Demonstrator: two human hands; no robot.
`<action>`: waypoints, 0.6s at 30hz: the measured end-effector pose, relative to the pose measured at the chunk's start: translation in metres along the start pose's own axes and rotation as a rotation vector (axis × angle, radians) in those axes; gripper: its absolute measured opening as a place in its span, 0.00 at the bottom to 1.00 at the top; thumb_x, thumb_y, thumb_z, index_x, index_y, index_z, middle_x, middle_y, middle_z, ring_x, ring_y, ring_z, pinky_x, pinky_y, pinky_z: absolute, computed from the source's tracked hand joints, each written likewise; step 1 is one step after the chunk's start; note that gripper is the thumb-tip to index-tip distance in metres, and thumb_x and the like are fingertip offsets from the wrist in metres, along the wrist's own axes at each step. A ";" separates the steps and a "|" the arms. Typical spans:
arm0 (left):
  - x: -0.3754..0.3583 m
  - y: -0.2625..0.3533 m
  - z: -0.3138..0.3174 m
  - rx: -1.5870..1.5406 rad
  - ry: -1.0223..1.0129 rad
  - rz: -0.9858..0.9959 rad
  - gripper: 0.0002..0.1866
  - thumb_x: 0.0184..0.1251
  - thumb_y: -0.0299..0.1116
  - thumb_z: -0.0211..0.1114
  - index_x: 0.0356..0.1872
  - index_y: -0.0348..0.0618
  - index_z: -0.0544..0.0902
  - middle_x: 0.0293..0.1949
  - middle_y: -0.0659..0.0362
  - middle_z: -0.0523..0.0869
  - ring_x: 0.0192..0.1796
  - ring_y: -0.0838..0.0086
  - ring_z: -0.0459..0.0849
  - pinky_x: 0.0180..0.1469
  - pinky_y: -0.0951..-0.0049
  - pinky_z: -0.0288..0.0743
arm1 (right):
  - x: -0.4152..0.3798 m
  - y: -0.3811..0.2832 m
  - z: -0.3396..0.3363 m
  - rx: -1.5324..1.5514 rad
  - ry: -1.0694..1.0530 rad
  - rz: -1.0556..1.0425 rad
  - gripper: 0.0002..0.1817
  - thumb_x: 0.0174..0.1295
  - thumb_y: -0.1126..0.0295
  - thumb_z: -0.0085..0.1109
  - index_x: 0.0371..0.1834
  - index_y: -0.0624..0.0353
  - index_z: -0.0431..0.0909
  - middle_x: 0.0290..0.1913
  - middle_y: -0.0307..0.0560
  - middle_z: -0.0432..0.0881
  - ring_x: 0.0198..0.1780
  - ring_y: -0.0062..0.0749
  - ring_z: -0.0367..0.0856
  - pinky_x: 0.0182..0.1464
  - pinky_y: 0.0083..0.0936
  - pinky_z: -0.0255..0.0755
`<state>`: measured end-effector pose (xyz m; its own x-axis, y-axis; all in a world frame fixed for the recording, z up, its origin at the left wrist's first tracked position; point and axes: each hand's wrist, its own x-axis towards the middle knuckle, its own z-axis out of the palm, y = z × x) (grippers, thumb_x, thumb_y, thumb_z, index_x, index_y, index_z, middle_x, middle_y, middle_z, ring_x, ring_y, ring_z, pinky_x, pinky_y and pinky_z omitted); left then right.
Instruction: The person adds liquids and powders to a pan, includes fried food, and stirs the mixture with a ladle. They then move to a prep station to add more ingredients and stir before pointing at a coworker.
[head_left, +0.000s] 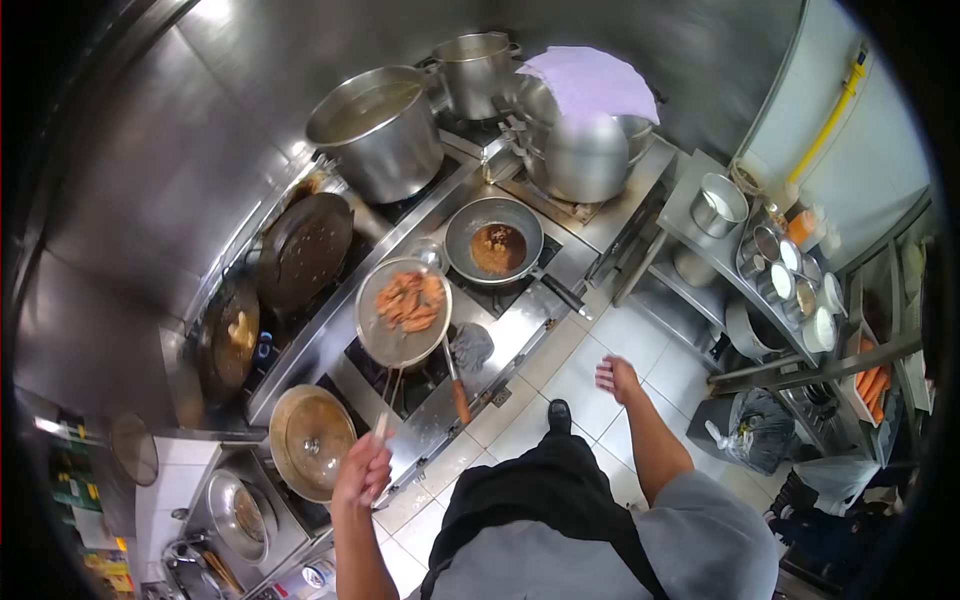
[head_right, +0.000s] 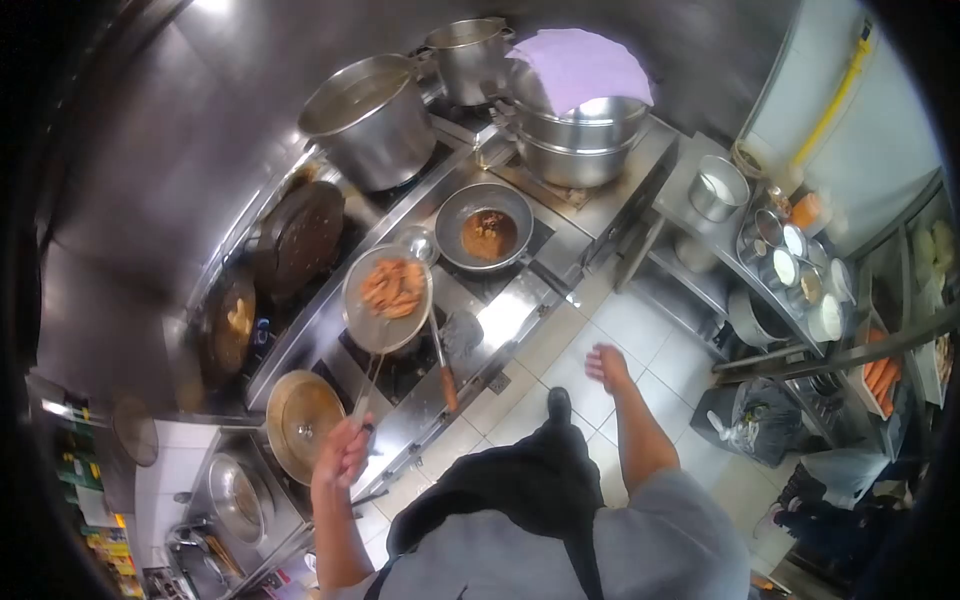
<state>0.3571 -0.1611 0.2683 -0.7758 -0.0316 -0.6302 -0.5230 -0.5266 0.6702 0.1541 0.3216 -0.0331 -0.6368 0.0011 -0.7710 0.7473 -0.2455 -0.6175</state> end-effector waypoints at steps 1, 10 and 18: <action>0.028 0.010 0.023 0.072 0.000 -0.005 0.15 0.79 0.35 0.51 0.58 0.38 0.74 0.20 0.68 0.65 0.13 0.86 0.59 0.11 0.82 0.54 | 0.016 -0.024 0.007 0.081 -0.025 -0.032 0.19 0.67 0.55 0.55 0.54 0.54 0.72 0.47 0.48 0.79 0.44 0.39 0.80 0.47 0.38 0.80; 0.213 0.056 0.111 0.865 0.260 0.059 0.13 0.77 0.36 0.49 0.54 0.44 0.75 0.24 0.61 0.77 0.19 0.76 0.73 0.16 0.72 0.66 | 0.062 -0.113 0.022 -0.078 -0.158 -0.138 0.15 0.69 0.60 0.53 0.54 0.54 0.72 0.45 0.47 0.80 0.40 0.36 0.80 0.42 0.36 0.80; 0.235 0.057 0.140 1.387 0.518 0.285 0.12 0.70 0.32 0.52 0.47 0.35 0.74 0.42 0.34 0.84 0.47 0.37 0.83 0.47 0.44 0.75 | 0.093 0.075 -0.115 -0.287 -0.012 0.266 0.09 0.66 0.61 0.55 0.40 0.53 0.74 0.32 0.46 0.78 0.27 0.37 0.78 0.29 0.38 0.79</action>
<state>0.0953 -0.0797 0.2128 -0.8542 -0.4350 -0.2847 -0.5194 0.7370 0.4325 0.1728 0.4144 -0.1688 -0.4145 -0.0382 -0.9092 0.9082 0.0454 -0.4160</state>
